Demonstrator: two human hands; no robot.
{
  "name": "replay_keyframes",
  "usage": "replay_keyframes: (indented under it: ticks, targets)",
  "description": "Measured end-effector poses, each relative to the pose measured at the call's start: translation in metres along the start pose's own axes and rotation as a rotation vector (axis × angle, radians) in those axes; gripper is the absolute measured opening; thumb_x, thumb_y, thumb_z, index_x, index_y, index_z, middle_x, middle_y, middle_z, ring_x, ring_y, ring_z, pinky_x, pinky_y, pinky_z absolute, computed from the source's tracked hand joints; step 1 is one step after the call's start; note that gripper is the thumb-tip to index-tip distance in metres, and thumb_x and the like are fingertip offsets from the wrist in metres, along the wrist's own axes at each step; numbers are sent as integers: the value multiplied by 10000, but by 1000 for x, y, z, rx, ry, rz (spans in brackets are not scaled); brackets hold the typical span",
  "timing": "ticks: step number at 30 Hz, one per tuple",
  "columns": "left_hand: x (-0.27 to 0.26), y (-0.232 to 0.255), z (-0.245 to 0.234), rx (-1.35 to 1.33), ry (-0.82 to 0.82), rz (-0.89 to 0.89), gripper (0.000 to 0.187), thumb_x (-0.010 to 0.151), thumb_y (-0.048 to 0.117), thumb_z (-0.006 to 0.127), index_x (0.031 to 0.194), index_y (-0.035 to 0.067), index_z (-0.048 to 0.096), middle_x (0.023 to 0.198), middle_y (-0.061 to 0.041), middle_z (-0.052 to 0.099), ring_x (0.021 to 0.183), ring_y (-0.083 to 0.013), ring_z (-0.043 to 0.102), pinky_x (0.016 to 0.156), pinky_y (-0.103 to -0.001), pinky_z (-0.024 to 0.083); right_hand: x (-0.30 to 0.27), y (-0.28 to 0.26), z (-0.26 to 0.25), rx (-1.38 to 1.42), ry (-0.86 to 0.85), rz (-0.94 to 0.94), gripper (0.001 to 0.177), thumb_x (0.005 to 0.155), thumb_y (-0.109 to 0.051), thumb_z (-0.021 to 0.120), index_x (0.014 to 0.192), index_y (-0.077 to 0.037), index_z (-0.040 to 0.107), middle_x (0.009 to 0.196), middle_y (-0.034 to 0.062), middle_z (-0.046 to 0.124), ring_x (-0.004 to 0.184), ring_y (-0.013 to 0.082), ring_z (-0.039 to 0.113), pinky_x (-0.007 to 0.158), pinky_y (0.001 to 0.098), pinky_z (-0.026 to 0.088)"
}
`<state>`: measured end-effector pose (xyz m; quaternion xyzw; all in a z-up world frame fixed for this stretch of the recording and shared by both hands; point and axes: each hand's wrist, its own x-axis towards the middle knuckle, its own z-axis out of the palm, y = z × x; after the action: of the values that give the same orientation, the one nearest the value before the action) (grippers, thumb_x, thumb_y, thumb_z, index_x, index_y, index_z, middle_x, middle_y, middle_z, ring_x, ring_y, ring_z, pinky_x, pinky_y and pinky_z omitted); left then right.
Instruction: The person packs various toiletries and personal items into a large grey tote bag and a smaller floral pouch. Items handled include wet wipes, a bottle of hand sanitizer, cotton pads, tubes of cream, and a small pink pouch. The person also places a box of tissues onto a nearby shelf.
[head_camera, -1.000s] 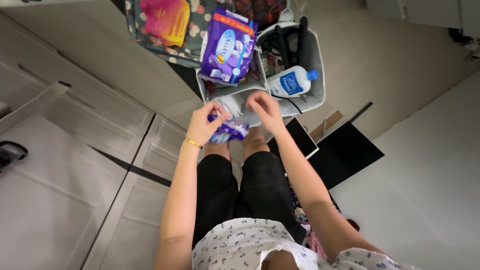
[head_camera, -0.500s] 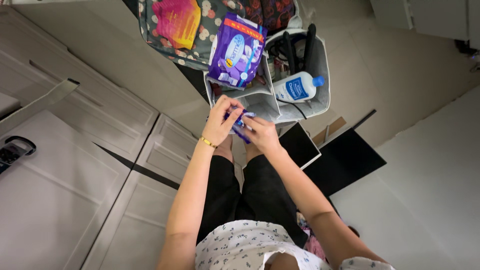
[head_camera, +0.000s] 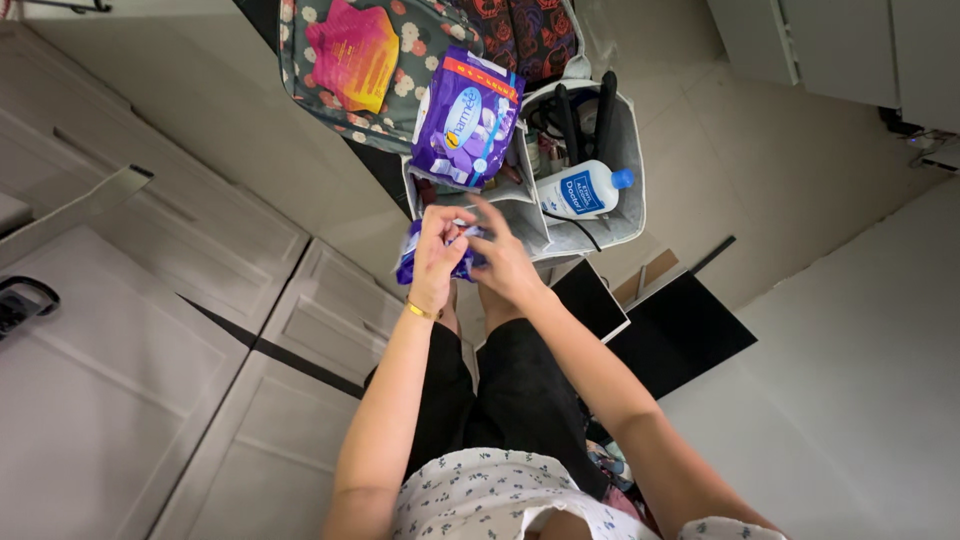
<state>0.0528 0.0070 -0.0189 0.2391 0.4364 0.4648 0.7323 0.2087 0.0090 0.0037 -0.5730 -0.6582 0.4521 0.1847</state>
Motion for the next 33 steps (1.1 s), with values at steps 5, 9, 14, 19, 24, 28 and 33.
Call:
replay_keyframes:
  ticks: [5,9,14,19,24,28,33]
  targets:
    - [12,22,-3,-26,-31,39,370,988,313,675,1234,41,621,1092,9,423,938,-91,393,881,-229,345,5,14,16,-49,-33,70,458,671,43,728,1123,-17,691,1263,166,647,1132,391,655,935,415,553]
    - [6,46,-12,556,196,334,364,1005,320,667,1263,66,624,1262,-41,499,1156,-138,487,1038,-285,414,-15,36,34,32,19,80,414,724,35,699,1137,10,670,1260,178,651,1120,389,672,944,388,554]
    - [-4,22,-39,599,351,201,474,1032,307,647,1381,3,545,1353,-120,560,1277,-197,499,1117,-345,380,-36,60,58,836,77,443,351,854,-43,742,1195,7,674,1207,178,680,1087,242,692,984,318,534]
    - [-10,-40,-35,354,478,-59,409,1071,337,553,1254,-19,637,1105,-95,721,1016,-131,636,940,-273,501,-35,34,41,132,334,148,489,726,-101,837,1165,53,687,1267,167,636,1159,181,600,973,334,502]
    - [-19,-53,-26,776,403,-168,479,1099,415,451,1161,9,697,972,-178,709,901,-281,640,807,-387,504,-33,28,53,548,283,500,382,786,-112,794,1139,8,708,1047,37,765,982,124,685,912,301,538]
    - [-4,-26,-29,927,378,-141,534,1113,445,340,1153,30,673,1035,-220,711,987,-417,653,844,-462,501,-27,27,70,434,442,480,362,767,-79,805,1102,4,696,1018,45,759,946,129,665,885,291,534]
    - [6,18,-30,721,282,-156,531,1108,432,348,1200,20,671,1001,-241,701,943,-432,669,839,-475,501,-28,13,79,906,210,625,415,731,-13,766,1128,-95,677,1023,-41,715,933,84,653,826,271,546]
